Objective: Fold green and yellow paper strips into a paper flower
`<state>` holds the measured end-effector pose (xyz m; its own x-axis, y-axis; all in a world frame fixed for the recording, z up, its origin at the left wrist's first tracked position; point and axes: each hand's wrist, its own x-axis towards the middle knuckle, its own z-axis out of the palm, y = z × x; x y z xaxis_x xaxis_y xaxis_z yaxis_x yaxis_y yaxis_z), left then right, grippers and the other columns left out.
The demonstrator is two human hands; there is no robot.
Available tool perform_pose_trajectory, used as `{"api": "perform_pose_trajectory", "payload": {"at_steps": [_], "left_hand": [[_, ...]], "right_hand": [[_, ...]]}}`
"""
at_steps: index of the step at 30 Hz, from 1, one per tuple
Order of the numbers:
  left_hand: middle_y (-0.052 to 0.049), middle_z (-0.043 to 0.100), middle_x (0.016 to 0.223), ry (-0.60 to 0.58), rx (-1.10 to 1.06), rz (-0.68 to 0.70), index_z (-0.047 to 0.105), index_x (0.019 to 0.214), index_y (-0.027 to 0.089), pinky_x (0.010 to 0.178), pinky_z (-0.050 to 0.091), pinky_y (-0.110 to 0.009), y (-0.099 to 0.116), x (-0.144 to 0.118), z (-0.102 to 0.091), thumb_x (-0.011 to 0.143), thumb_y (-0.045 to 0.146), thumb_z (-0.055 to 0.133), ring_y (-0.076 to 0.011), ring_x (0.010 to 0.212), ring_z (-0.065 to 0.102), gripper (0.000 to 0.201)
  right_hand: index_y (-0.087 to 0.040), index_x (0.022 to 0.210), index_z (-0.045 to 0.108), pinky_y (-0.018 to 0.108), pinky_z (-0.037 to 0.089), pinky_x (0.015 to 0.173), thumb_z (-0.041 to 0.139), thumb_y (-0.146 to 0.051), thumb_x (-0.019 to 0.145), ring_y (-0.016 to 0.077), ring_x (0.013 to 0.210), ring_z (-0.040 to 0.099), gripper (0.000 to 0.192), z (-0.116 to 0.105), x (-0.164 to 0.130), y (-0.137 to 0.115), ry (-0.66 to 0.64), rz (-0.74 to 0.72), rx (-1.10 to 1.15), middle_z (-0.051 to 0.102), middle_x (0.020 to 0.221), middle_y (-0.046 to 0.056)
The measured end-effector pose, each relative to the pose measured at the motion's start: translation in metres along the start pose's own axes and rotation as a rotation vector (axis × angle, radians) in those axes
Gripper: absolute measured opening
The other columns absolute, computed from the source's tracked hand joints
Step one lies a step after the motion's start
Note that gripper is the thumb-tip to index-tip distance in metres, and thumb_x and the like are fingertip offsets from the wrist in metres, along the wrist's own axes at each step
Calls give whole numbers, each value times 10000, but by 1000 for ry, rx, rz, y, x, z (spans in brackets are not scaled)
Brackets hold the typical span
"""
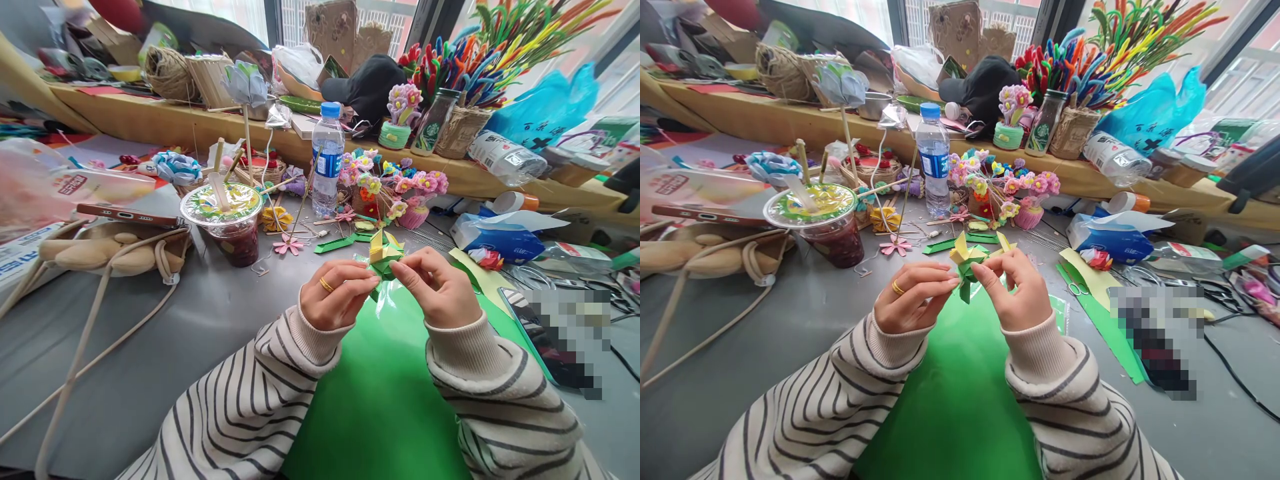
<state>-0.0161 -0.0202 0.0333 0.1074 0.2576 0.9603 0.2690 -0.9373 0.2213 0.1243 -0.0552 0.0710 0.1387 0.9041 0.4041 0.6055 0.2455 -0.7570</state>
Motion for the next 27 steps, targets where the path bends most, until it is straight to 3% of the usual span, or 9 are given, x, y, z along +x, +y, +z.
{"api": "perform_pose_trajectory", "payload": {"at_steps": [13, 19, 23, 27], "left_hand": [[-40, 585, 780, -29, -119, -47, 559, 813, 128, 692, 525, -246, 3, -3, -1, 596, -23, 584, -134, 774, 594, 266], [-43, 580, 794, -25, -108, -37, 545, 819, 129, 682, 524, -238, 3, -2, 0, 609, -22, 569, -128, 768, 593, 260], [-26, 574, 776, -3, -45, -38, 538, 809, 148, 672, 523, -228, 3, -1, 0, 622, 7, 570, -118, 750, 593, 236], [-16, 570, 769, 14, -7, -40, 531, 797, 165, 663, 522, -224, 2, 0, 0, 635, 25, 564, -108, 739, 591, 217]], "right_hand": [[-187, 610, 559, 255, 340, 519, 523, -386, 681, 124, 634, 450, 215, -1, 3, 7, -9, 11, 21, 458, 638, 5], [-201, 622, 590, 284, 393, 558, 536, -411, 662, 181, 819, 479, 220, -1, 1, 9, 25, 21, 10, 490, 830, 54], [-204, 625, 580, 305, 419, 583, 560, -429, 637, 210, 910, 479, 226, -1, 1, 8, -21, -8, -15, 507, 993, 66], [-202, 634, 567, 351, 423, 640, 615, -421, 584, 227, 943, 470, 230, 1, 1, 7, -21, -49, -26, 519, 1036, 63]]}}
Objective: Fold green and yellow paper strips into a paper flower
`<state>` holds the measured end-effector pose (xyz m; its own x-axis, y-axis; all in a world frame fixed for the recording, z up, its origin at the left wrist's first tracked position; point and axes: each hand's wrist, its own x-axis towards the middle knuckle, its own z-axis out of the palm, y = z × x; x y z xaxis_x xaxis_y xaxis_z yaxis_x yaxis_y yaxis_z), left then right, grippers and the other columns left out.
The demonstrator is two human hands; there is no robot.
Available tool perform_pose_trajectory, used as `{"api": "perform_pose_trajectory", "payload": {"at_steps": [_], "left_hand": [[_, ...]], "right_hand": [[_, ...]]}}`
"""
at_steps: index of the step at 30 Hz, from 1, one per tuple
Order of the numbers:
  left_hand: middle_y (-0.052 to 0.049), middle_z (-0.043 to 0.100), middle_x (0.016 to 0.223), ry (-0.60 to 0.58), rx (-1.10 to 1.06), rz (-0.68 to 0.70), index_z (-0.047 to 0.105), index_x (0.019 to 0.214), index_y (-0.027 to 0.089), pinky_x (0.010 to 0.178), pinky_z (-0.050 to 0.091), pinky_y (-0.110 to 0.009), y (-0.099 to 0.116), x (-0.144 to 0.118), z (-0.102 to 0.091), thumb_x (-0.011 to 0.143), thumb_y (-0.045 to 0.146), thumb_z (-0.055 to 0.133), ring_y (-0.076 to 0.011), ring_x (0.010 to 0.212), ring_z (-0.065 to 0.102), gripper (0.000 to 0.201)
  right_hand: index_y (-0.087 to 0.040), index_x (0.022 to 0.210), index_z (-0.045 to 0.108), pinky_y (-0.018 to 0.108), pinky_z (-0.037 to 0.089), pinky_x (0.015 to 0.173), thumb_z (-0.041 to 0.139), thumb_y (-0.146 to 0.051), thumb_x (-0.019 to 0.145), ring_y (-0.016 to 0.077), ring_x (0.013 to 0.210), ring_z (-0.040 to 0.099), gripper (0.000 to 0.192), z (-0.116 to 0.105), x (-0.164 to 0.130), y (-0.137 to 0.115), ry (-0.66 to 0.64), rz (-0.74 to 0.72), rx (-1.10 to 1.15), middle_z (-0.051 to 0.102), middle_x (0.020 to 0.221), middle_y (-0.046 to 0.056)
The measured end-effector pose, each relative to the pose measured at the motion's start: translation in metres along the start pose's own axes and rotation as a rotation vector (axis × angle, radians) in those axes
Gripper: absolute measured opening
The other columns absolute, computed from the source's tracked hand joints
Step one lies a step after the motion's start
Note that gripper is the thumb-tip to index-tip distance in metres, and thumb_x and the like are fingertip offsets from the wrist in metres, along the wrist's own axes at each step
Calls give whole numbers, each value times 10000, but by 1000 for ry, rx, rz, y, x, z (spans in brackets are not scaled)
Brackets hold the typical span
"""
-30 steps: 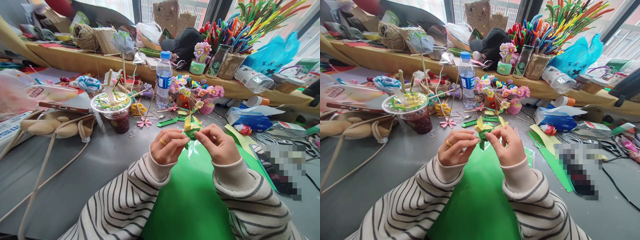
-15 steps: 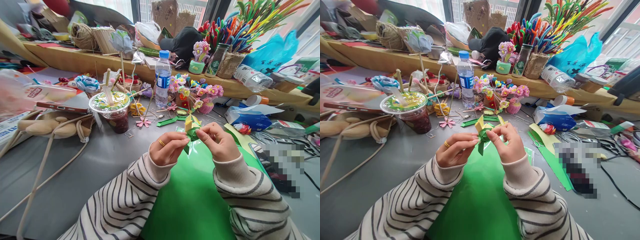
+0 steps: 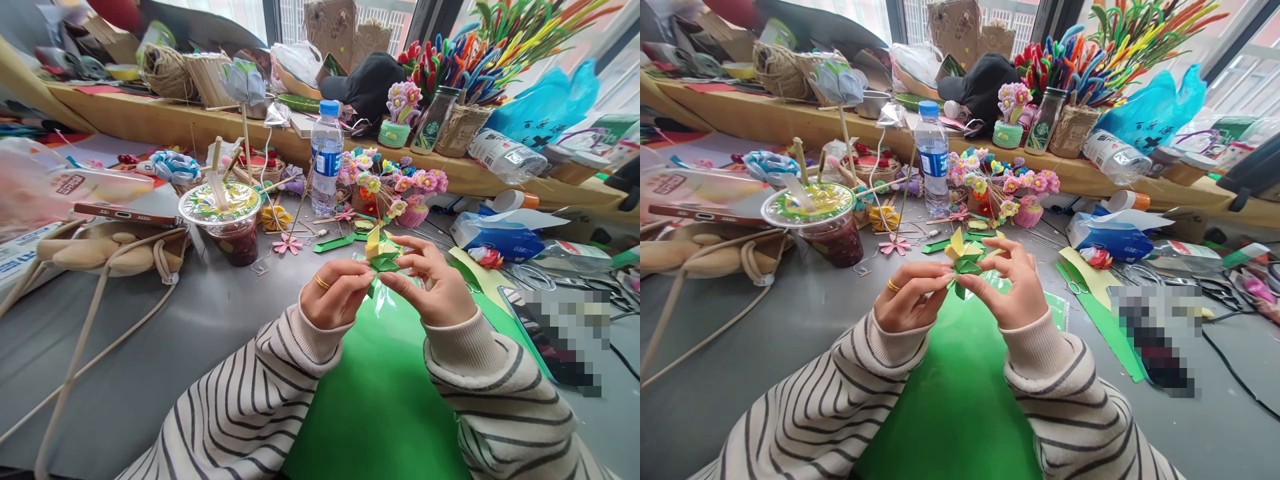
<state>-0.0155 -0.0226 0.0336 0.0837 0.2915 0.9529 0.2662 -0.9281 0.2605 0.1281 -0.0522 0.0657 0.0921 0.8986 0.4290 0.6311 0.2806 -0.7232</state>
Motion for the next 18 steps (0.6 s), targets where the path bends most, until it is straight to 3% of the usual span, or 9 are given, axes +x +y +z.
{"api": "perform_pose_trajectory", "payload": {"at_steps": [11, 18], "left_hand": [[-42, 592, 799, -27, -11, 17, 541, 794, 144, 670, 516, -215, 1, -2, 0, 622, 16, 573, -117, 754, 592, 216], [-36, 587, 788, -42, -30, 18, 537, 790, 151, 681, 512, -228, 1, 0, 0, 637, 17, 557, -116, 755, 589, 205]], "right_hand": [[-186, 629, 572, 417, 415, 740, 597, -385, 625, 232, 962, 460, 200, -2, 2, 1, 42, -53, -27, 481, 1083, 81], [-195, 629, 564, 441, 365, 809, 584, -337, 652, 233, 953, 454, 145, -7, 5, 2, 38, -202, -159, 486, 1079, 64]]}}
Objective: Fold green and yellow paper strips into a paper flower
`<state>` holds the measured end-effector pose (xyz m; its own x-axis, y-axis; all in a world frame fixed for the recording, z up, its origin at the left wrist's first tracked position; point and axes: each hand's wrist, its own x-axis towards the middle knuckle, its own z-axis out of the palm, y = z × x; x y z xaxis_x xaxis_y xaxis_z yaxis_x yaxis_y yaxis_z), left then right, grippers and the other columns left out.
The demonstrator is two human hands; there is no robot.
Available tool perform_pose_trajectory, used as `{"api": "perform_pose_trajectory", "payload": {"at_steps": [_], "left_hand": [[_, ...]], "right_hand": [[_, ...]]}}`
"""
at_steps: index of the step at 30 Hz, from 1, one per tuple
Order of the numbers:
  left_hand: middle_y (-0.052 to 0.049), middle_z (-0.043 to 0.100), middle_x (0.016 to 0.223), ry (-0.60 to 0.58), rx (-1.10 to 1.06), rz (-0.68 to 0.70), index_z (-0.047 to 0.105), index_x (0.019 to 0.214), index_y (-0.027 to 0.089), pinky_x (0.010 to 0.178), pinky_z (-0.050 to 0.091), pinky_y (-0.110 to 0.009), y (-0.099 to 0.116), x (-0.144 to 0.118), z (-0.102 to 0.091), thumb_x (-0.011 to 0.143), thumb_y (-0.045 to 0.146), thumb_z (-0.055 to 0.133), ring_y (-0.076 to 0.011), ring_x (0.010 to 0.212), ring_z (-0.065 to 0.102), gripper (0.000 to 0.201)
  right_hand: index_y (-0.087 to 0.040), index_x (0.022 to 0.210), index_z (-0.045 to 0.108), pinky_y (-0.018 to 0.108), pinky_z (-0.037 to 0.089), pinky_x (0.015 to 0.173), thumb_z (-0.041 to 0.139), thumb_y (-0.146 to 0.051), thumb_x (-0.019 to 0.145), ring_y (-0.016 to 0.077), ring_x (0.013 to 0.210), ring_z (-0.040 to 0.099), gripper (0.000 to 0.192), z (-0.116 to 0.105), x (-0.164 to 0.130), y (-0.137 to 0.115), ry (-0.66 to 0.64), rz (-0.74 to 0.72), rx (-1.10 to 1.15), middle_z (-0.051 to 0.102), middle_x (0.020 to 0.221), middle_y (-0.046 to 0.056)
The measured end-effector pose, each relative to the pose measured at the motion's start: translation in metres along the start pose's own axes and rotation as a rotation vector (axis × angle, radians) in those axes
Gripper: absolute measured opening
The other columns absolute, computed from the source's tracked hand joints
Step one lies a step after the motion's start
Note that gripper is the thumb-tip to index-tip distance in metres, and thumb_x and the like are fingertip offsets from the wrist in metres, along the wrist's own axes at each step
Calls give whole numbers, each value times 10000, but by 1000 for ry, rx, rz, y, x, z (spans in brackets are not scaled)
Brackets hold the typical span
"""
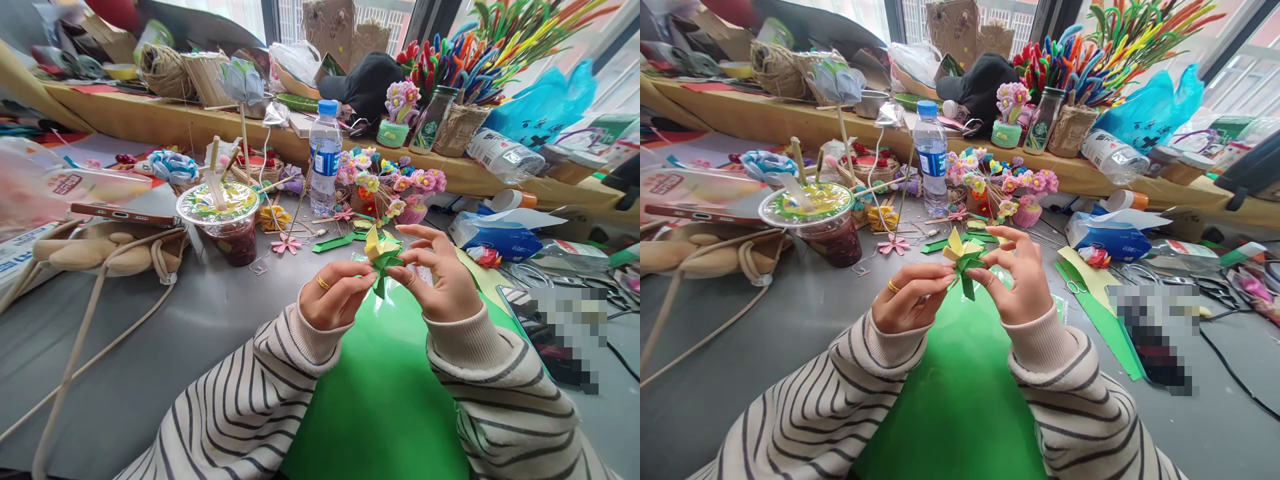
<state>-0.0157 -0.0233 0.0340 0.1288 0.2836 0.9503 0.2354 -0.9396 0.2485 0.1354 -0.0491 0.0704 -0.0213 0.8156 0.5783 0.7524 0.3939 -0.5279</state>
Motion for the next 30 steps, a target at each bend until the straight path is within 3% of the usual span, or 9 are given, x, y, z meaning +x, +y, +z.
{"api": "perform_pose_trajectory", "payload": {"at_steps": [10, 20, 24, 30], "left_hand": [[-35, 600, 692, 8, 141, -114, 561, 786, 149, 597, 493, -219, -4, 0, 6, 617, 70, 593, -104, 634, 568, 190], [-66, 619, 679, -14, 113, -130, 574, 746, 122, 584, 494, -220, 0, 1, 3, 608, 61, 595, -118, 621, 582, 152], [-52, 618, 687, -39, 111, -105, 564, 761, 134, 594, 495, -210, 1, 0, 3, 626, 53, 575, -107, 635, 580, 158], [-39, 602, 729, -37, 38, -85, 555, 787, 156, 624, 493, -210, -1, -1, 5, 646, 45, 550, -100, 678, 573, 180]], "right_hand": [[-201, 661, 569, 430, 361, 781, 568, -361, 656, 213, 869, 468, 160, 7, -2, 7, -27, -97, -134, 502, 1071, 66], [-213, 635, 588, 430, 354, 807, 580, -367, 644, 205, 888, 467, 155, 6, -2, 6, -81, 7, -56, 482, 1104, 26], [-205, 651, 573, 444, 351, 825, 566, -364, 657, 219, 931, 452, 159, -3, 1, 11, -190, -53, -109, 430, 1155, 46], [-203, 693, 566, 434, 367, 812, 540, -344, 684, 231, 971, 428, 144, -8, 4, 16, -194, -185, -175, 406, 1168, 64]]}}
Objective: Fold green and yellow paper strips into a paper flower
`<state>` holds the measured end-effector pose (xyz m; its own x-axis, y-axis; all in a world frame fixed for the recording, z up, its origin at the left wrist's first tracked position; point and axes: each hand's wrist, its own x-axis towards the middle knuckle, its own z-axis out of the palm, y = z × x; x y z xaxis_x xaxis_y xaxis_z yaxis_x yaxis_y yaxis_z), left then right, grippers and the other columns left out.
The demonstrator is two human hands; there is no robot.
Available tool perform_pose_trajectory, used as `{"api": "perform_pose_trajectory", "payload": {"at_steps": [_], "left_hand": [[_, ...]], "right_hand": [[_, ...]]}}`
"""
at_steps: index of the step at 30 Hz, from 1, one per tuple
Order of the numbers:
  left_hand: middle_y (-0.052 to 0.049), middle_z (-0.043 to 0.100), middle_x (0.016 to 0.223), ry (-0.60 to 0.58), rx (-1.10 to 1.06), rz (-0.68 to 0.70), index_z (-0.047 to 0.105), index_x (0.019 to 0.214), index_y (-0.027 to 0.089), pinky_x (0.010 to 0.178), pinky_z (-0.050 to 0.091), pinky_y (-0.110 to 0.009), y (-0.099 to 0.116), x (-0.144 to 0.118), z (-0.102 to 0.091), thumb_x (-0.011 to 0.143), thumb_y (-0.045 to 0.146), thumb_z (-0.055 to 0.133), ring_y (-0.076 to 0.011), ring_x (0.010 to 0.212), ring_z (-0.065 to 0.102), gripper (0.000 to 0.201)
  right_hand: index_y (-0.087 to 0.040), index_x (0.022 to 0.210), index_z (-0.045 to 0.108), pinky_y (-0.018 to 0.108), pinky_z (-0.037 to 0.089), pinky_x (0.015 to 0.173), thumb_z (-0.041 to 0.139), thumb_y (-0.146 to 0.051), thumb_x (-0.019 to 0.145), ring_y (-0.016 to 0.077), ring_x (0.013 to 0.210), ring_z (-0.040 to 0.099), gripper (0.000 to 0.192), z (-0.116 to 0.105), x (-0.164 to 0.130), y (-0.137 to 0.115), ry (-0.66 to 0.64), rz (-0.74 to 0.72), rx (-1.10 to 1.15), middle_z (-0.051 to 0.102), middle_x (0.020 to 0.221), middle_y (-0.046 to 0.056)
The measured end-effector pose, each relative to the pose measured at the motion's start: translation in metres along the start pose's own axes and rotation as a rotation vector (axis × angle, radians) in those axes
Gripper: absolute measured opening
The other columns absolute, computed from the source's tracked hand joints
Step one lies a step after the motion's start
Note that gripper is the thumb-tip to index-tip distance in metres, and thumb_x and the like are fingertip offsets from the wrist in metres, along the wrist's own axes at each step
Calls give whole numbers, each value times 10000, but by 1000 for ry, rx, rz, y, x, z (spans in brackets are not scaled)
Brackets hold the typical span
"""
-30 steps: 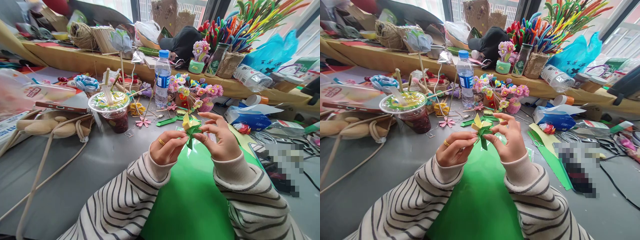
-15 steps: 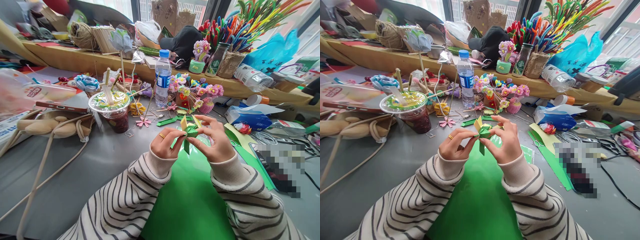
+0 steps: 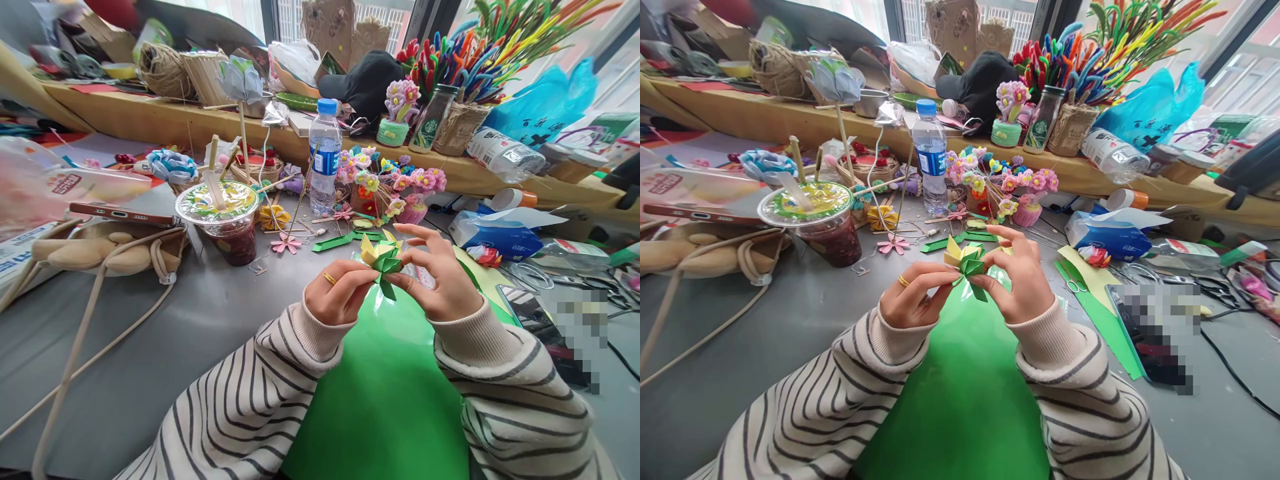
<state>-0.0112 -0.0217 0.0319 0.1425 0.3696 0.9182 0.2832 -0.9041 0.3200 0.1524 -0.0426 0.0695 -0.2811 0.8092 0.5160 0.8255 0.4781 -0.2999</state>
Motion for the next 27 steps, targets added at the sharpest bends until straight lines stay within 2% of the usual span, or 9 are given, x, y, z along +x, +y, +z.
{"api": "perform_pose_trajectory", "payload": {"at_steps": [2, 4, 6, 9, 11, 13, 16, 19, 27], "left_hand": [[-39, 589, 737, -5, -56, -51, 557, 782, 157, 641, 492, -230, 0, -1, 0, 631, 72, 577, -106, 691, 565, 174], [-34, 568, 726, -3, -176, -216, 551, 763, 151, 614, 495, -239, 1, -2, 1, 581, 164, 644, -113, 675, 553, 204], [-25, 547, 689, -23, -391, -525, 530, 751, 137, 542, 493, -233, 2, -2, 2, 540, 308, 669, -111, 622, 546, 305], [-15, 546, 547, -189, -820, -1081, 513, 714, 112, 432, 467, -222, 1, 1, 6, 601, 510, 528, -101, 472, 542, 413], [-22, 562, 514, -346, -1019, -1324, 535, 661, 91, 401, 452, -196, -3, 3, 8, 501, 476, 629, -98, 436, 544, 427], [-3, 559, 481, -343, -1132, -1479, 545, 635, 91, 392, 436, -158, -7, 4, 9, 469, 388, 687, -73, 407, 533, 369], [19, 551, 448, -306, -1225, -1588, 552, 599, 97, 362, 410, -125, -11, 2, 8, 445, 303, 722, -47, 367, 508, 309], [19, 554, 430, -328, -1291, -1614, 561, 578, 103, 339, 398, -120, -13, 0, 7, 403, 294, 740, -46, 345, 497, 315], [18, 543, 415, -510, -1340, -1560, 585, 601, 93, 321, 390, -112, -12, -2, 7, 424, 328, 729, -32, 306, 464, 327]], "right_hand": [[-199, 715, 566, 428, 371, 803, 539, -318, 689, 228, 952, 431, 124, 1, 0, -1, 56, -38, -51, 409, 1169, 66], [-197, 724, 562, 413, 386, 774, 543, -287, 688, 219, 917, 439, 99, 3, 0, -2, 147, -54, -108, 420, 1159, 66], [-197, 725, 562, 380, 412, 728, 552, -256, 681, 213, 896, 435, 74, 5, 0, -4, 229, -57, -150, 426, 1149, 66], [-203, 709, 569, 335, 432, 685, 567, -226, 670, 210, 914, 421, 45, 11, 0, -3, 306, -105, -163, 419, 1156, 58], [-210, 688, 572, 328, 431, 692, 576, -220, 664, 212, 941, 416, 27, 16, 0, -1, 347, -167, -161, 417, 1162, 47], [-218, 670, 574, 330, 427, 702, 580, -219, 662, 213, 962, 411, 11, 18, 0, 0, 364, -220, -158, 419, 1166, 33], [-219, 684, 578, 334, 428, 714, 580, -240, 660, 213, 985, 399, 33, 15, -1, -3, 282, -235, -128, 406, 1186, 29], [-188, 738, 578, 367, 420, 767, 601, -295, 631, 233, 1023, 377, 153, 8, -2, -7, 169, -184, -68, 399, 1196, 68], [-208, 622, 580, 327, 451, 710, 579, -287, 657, 207, 973, 404, 87, 7, 1, -3, 277, -251, -14, 443, 1142, 24]]}}
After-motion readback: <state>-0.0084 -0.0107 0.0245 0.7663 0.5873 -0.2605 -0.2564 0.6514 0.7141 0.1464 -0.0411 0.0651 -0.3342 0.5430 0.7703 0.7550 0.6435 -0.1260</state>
